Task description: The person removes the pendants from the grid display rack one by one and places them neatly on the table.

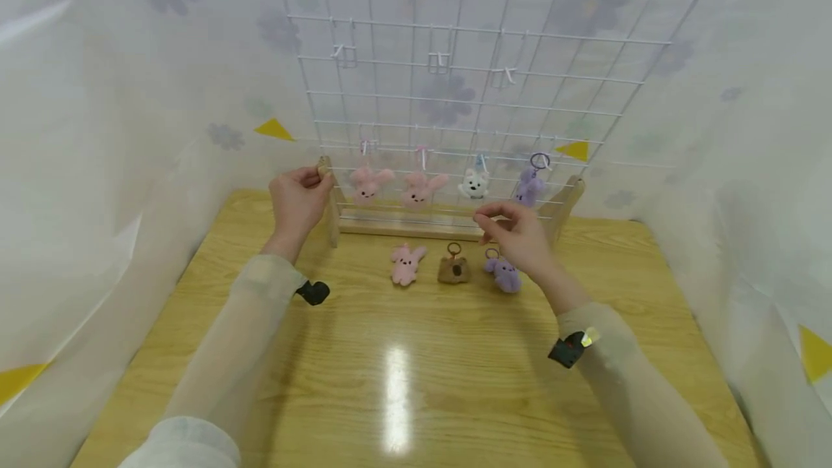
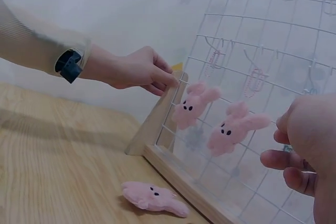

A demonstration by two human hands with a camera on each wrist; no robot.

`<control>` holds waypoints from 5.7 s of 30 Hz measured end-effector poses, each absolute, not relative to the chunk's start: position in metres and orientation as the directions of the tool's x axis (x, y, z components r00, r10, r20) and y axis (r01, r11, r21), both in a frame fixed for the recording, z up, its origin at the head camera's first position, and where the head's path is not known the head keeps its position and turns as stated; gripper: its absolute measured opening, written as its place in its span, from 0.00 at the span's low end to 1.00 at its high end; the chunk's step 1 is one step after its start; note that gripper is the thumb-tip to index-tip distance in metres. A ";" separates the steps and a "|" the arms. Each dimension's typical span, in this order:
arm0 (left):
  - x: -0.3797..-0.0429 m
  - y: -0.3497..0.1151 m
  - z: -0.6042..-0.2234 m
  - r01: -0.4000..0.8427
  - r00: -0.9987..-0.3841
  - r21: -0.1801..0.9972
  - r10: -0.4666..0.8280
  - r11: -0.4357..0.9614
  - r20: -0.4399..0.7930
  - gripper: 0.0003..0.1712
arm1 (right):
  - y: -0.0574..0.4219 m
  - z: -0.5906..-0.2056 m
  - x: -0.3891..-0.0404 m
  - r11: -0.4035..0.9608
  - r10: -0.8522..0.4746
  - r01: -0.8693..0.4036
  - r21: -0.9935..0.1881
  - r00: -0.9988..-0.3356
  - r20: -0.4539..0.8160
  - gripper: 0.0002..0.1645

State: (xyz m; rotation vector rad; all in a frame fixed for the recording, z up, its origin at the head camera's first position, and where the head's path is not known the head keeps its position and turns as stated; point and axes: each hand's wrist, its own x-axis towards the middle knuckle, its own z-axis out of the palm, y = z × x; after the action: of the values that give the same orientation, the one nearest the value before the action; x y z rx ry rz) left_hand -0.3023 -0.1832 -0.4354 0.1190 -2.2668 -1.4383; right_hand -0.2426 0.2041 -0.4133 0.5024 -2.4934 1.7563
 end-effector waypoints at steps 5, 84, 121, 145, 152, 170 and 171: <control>-0.302 -0.182 -0.435 0.159 -0.901 0.880 -0.300 0.447 0.315 0.14 | 0.225 -0.406 -0.240 0.269 -0.181 -0.318 -0.909 -0.944 0.277 0.13; -0.299 -0.185 -0.435 0.160 -0.893 0.865 -0.302 0.476 0.332 0.15 | 0.275 -0.354 -0.262 0.113 0.120 -0.233 -0.966 -0.962 0.247 0.10; -0.299 -0.185 -0.434 0.141 -0.902 0.870 -0.301 0.473 0.310 0.16 | 0.261 -0.332 -0.216 0.088 -0.003 -0.285 -0.955 -0.958 0.286 0.07; -0.297 -0.184 -0.432 0.150 -0.898 0.866 -0.301 0.477 0.321 0.15 | 0.219 -0.343 -0.201 0.144 -0.143 -0.311 -0.939 -0.946 0.291 0.11; -0.296 -0.183 -0.431 0.146 -0.899 0.866 -0.302 0.478 0.318 0.15 | 0.207 -0.352 -0.200 0.148 -0.171 -0.292 -0.945 -0.949 0.266 0.09; -0.298 -0.185 -0.434 0.165 -0.893 0.864 -0.300 0.476 0.336 0.16 | 0.174 -0.376 -0.202 0.071 -0.238 -0.322 -0.944 -0.925 0.298 0.07; -0.298 -0.185 -0.434 0.165 -0.894 0.866 -0.300 0.472 0.333 0.16 | 0.173 -0.377 -0.202 0.075 -0.241 -0.323 -0.943 -0.924 0.297 0.07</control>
State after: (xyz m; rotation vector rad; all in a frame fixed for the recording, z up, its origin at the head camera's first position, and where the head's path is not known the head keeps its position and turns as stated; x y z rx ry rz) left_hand -0.2982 -0.1851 -0.4339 0.1128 -2.2799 -1.4115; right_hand -0.2021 0.1729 -0.3773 0.5932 -2.2560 2.0088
